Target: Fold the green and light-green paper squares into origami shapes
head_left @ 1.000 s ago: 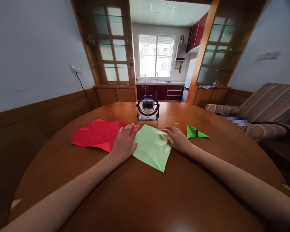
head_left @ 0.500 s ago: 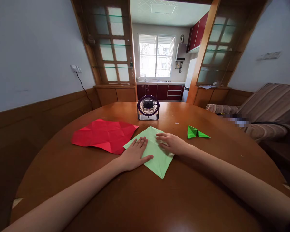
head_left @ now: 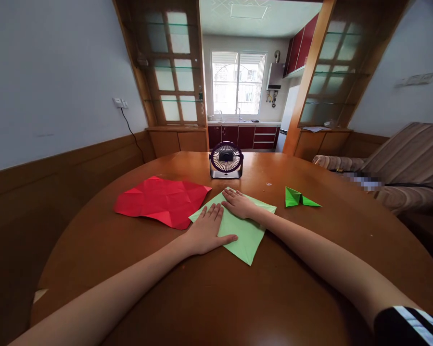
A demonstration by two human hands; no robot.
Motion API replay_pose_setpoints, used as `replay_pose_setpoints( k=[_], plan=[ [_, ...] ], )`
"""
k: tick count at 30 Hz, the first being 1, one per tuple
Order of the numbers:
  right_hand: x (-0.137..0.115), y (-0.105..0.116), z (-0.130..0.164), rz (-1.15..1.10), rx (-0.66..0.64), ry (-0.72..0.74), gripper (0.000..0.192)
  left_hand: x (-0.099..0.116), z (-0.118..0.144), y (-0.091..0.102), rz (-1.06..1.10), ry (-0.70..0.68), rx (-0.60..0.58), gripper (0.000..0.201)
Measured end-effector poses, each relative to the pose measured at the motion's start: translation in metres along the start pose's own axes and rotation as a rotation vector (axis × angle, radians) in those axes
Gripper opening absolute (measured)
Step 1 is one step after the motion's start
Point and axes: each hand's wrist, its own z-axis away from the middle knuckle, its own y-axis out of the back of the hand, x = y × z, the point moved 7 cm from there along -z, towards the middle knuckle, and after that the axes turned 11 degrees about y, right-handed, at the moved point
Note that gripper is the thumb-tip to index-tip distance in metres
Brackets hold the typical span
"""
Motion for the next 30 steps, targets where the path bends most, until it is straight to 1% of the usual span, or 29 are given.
replay_pose_setpoints(
  k=[3, 8, 11, 14, 16, 18, 20, 22, 24, 25, 27, 30],
  plan=[
    [0.004, 0.001, 0.006, -0.003, 0.014, 0.013, 0.072, -0.008, 0.000, -0.002, 0.004, 0.060, 0.013, 0.107],
    [0.022, 0.009, 0.035, -0.001, -0.003, -0.036, 0.084, -0.020, 0.001, 0.000, 0.011, 0.126, 0.008, 0.115],
    [0.033, 0.012, 0.053, -0.001, -0.022, -0.047, 0.082, -0.025, 0.004, 0.003, 0.006, 0.163, -0.035, 0.119],
    [0.040, 0.015, 0.067, 0.006, -0.014, -0.038, 0.079, -0.024, 0.006, 0.007, 0.006, 0.146, -0.055, 0.118],
    [0.041, 0.017, 0.073, 0.010, 0.009, -0.030, 0.077, -0.023, 0.006, 0.011, 0.013, 0.122, -0.043, 0.113],
    [0.037, 0.023, 0.078, 0.025, 0.060, 0.004, 0.074, -0.026, 0.005, 0.017, 0.029, 0.128, -0.009, 0.101],
    [0.025, 0.031, 0.082, 0.033, 0.135, 0.095, 0.066, -0.034, 0.001, 0.028, 0.038, 0.158, 0.074, 0.079],
    [0.011, 0.038, 0.086, -0.003, 0.176, 0.224, 0.055, -0.046, -0.003, 0.042, 0.020, 0.187, 0.192, 0.060],
    [0.000, 0.040, 0.089, -0.072, 0.152, 0.311, 0.046, -0.060, -0.007, 0.052, -0.022, 0.231, 0.268, 0.052],
    [-0.003, 0.040, 0.090, -0.106, 0.132, 0.326, 0.044, -0.068, -0.008, 0.055, -0.042, 0.262, 0.286, 0.051],
    [-0.003, 0.039, 0.091, -0.152, 0.110, 0.314, 0.042, -0.084, -0.012, 0.055, -0.080, 0.335, 0.273, 0.050],
    [-0.001, 0.038, 0.093, -0.177, 0.096, 0.286, 0.044, -0.102, -0.015, 0.041, -0.059, 0.432, 0.122, 0.051]
  ],
)
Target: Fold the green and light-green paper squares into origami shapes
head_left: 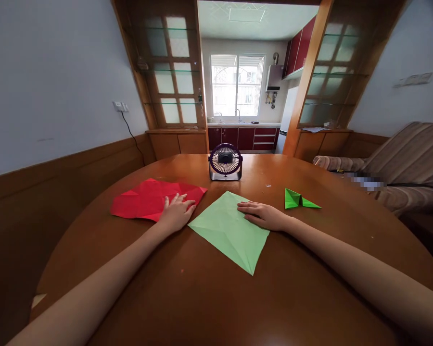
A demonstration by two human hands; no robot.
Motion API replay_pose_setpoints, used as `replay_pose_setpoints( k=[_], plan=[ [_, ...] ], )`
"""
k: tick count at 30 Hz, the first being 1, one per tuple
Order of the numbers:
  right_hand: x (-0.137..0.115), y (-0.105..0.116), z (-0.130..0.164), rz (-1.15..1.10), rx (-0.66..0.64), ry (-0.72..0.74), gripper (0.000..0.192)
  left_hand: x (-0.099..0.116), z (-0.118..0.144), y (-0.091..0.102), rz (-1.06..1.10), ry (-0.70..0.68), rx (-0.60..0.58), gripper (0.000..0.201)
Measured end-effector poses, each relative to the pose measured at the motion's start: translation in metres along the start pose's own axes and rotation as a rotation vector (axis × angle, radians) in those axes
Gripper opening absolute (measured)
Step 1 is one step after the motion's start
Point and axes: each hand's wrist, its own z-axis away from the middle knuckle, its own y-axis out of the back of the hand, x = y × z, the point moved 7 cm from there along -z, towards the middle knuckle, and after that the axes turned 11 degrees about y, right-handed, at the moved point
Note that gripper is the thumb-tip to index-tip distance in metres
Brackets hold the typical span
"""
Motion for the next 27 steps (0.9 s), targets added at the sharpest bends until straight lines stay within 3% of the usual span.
replay_pose_setpoints(
  k=[3, 12, 15, 19, 24, 27],
  plan=[
    [0.000, -0.003, 0.004, 0.004, -0.018, -0.029, 0.049, 0.001, 0.002, -0.013, 0.031, 0.012, -0.112, 0.054],
    [-0.006, -0.005, 0.027, 0.091, 0.030, -0.182, 0.053, 0.023, 0.021, -0.007, -0.035, -0.022, -0.077, 0.068],
    [-0.007, -0.004, 0.035, 0.131, 0.055, -0.224, 0.054, 0.025, 0.021, 0.001, -0.038, -0.044, 0.017, 0.064],
    [-0.004, -0.003, 0.039, 0.212, 0.090, -0.314, 0.054, 0.055, 0.042, 0.014, 0.085, -0.300, 0.146, 0.051],
    [-0.003, -0.001, 0.037, 0.259, 0.122, -0.393, 0.053, 0.107, 0.094, 0.005, 0.189, -0.656, -0.016, 0.049],
    [-0.004, 0.004, 0.037, 0.180, 0.170, -0.382, 0.051, 0.118, 0.106, -0.003, 0.161, -0.721, -0.097, 0.054]
  ],
)
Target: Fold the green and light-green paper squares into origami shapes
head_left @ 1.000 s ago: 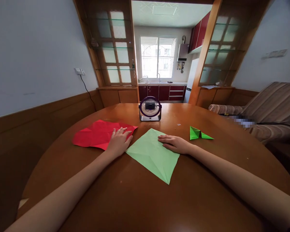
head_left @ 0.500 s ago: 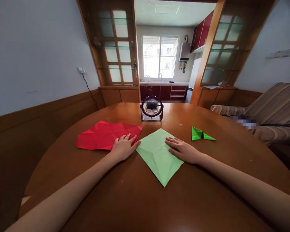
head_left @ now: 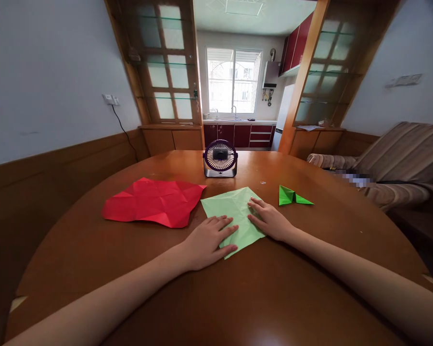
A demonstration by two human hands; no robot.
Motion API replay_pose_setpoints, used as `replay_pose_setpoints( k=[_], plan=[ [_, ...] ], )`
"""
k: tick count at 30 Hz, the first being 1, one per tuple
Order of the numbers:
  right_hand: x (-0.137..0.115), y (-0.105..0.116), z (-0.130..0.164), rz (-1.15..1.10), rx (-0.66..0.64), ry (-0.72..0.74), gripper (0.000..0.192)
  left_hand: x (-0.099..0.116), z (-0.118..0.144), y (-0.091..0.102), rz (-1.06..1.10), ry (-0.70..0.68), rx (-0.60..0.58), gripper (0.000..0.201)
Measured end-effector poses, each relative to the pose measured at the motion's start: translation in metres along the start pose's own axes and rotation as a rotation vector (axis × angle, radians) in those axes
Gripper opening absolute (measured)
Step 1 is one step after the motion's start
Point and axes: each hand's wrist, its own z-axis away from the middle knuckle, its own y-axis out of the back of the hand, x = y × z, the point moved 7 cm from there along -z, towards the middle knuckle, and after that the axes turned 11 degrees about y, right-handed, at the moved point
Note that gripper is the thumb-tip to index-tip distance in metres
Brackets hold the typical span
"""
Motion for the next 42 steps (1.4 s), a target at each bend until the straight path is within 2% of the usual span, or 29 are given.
replay_pose_setpoints(
  k=[2, 6, 10, 13, 19, 23, 27, 35, 42],
  plan=[
    [-0.002, 0.004, -0.001, -0.091, 0.002, 0.049, 0.046, -0.005, -0.001, -0.002, -0.012, 0.031, -0.026, 0.058],
    [-0.011, 0.010, -0.001, -0.206, -0.085, 0.219, 0.040, -0.027, -0.004, 0.001, -0.025, 0.106, -0.042, 0.058],
    [-0.011, 0.015, 0.002, -0.226, -0.163, 0.281, 0.047, -0.041, -0.005, 0.006, -0.052, 0.162, -0.014, 0.055],
    [-0.011, 0.015, 0.005, -0.182, -0.213, 0.300, 0.055, -0.036, -0.004, 0.009, -0.075, 0.137, 0.035, 0.052],
    [-0.019, 0.016, 0.006, -0.035, -0.263, 0.328, 0.062, -0.009, 0.001, 0.005, -0.041, -0.073, 0.085, 0.049],
    [-0.025, 0.019, 0.006, 0.048, -0.248, 0.363, 0.059, -0.008, -0.001, 0.005, -0.126, -0.157, 0.207, 0.031],
    [-0.032, 0.022, 0.007, 0.071, -0.246, 0.426, 0.056, -0.006, -0.001, 0.003, -0.276, -0.243, 0.293, 0.025],
    [-0.033, 0.028, 0.014, -0.125, -0.273, 0.542, 0.039, -0.014, 0.000, 0.015, -0.156, -0.125, 0.358, 0.021],
    [-0.008, 0.039, 0.011, -0.460, -0.241, 0.386, 0.026, -0.011, 0.003, 0.019, -0.037, -0.130, 0.319, 0.020]
  ],
)
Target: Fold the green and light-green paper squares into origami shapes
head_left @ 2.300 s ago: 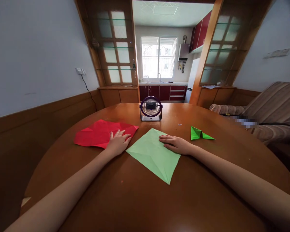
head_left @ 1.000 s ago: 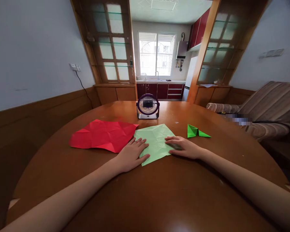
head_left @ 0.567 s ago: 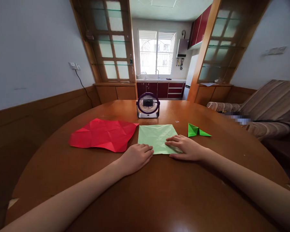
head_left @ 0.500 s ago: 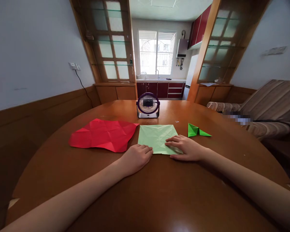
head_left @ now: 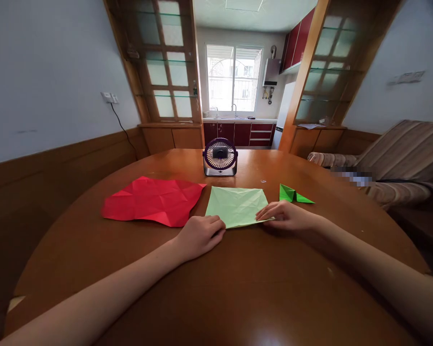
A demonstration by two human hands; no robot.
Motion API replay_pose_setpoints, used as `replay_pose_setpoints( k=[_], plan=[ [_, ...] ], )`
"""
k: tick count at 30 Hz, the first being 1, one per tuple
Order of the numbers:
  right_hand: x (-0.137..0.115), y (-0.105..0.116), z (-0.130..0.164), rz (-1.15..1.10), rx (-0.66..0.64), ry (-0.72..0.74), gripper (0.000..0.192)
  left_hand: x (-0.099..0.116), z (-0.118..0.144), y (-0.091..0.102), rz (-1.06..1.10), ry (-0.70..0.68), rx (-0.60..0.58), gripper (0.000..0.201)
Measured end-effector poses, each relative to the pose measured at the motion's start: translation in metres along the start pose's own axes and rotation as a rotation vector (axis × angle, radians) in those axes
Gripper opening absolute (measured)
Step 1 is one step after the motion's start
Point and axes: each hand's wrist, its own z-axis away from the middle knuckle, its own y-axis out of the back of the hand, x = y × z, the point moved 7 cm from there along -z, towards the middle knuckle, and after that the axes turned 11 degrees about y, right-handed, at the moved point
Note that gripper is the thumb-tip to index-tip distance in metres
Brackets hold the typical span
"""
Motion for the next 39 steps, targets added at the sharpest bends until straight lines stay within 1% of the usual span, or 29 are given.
replay_pose_setpoints(
  k=[2, 5, 9, 11, 14, 18, 22, 28, 31, 33, 37, 39],
  plan=[
    [0.008, 0.005, 0.003, -0.111, 0.052, -0.061, 0.027, -0.003, 0.000, 0.000, 0.061, 0.050, -0.011, 0.018],
    [0.020, 0.008, 0.007, -0.254, 0.144, -0.199, 0.031, -0.012, -0.001, -0.002, 0.148, 0.170, -0.014, 0.014],
    [0.035, 0.005, 0.013, -0.395, 0.248, -0.386, 0.040, -0.024, -0.001, -0.005, 0.265, 0.341, -0.032, 0.011],
    [0.040, 0.004, 0.015, -0.406, 0.313, -0.432, 0.041, -0.030, -0.002, -0.005, 0.320, 0.435, -0.041, 0.011],
    [0.045, 0.005, 0.015, -0.372, 0.405, -0.432, 0.042, -0.035, -0.002, -0.006, 0.369, 0.534, -0.070, 0.014],
    [0.048, 0.009, 0.012, -0.270, 0.467, -0.385, 0.041, -0.035, -0.004, -0.005, 0.394, 0.545, -0.101, 0.022],
    [0.050, 0.010, 0.011, -0.160, 0.482, -0.368, 0.041, -0.033, -0.006, -0.004, 0.407, 0.532, -0.118, 0.025],
    [0.051, 0.011, 0.013, 0.012, 0.513, -0.396, 0.041, -0.036, -0.007, -0.005, 0.303, 0.538, -0.105, 0.028],
    [0.053, 0.012, 0.014, 0.081, 0.535, -0.406, 0.042, -0.039, -0.006, -0.008, 0.327, 0.555, -0.125, 0.032],
    [0.054, 0.012, 0.014, 0.073, 0.532, -0.401, 0.042, -0.040, -0.006, -0.010, 0.340, 0.550, -0.137, 0.033],
    [0.060, 0.010, 0.015, -0.033, 0.518, -0.379, 0.038, -0.041, -0.006, -0.011, 0.327, 0.548, -0.144, 0.031],
    [0.063, 0.010, 0.017, -0.029, 0.528, -0.391, 0.038, -0.041, -0.005, -0.012, 0.333, 0.556, -0.148, 0.031]
  ],
)
